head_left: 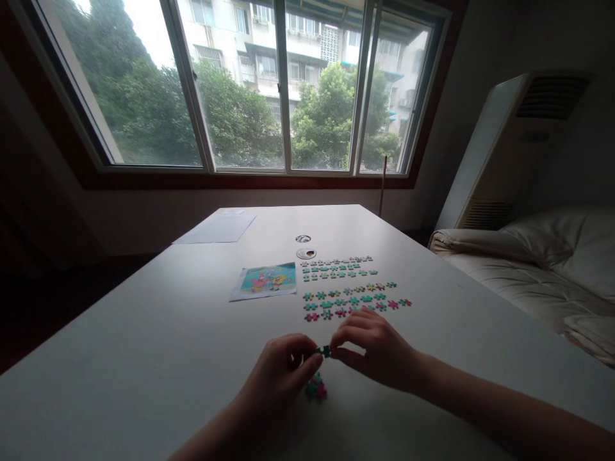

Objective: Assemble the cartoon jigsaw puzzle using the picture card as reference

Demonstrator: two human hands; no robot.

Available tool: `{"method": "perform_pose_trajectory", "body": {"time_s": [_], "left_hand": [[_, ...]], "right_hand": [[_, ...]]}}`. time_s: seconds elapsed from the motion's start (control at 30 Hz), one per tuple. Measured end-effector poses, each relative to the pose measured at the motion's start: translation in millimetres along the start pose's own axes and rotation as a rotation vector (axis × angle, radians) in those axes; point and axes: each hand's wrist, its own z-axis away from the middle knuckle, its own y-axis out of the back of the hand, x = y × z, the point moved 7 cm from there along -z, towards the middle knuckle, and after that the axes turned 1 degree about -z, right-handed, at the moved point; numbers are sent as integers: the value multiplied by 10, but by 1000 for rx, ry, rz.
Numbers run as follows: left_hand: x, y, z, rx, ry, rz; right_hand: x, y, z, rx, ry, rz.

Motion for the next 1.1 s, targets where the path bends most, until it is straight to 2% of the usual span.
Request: {"method": "perform_pose_trajectory", "body": {"time_s": [0.23, 0.5, 0.67, 0.77, 0.83, 0.97, 1.1], "left_hand": [[26, 14, 0, -18, -38, -15], [45, 119, 37, -84, -206, -327], [50, 136, 71, -133, -217, -402], [78, 130, 96, -206, -213, -404], [97, 125, 118, -253, -206, -413], [107, 77, 155, -339, -159, -445], [102, 16, 158, -377, -107, -483]], "right_hand": [[-24, 48, -21, -5, 63, 34], [393, 411, -9, 148, -65, 128], [469, 483, -12, 150, -82, 154], [567, 519, -15, 95, -121, 166], [712, 572, -5, 28, -169, 141], [1175, 727, 118, -146, -321, 20], [1662, 846, 380, -319, -532, 4]]}}
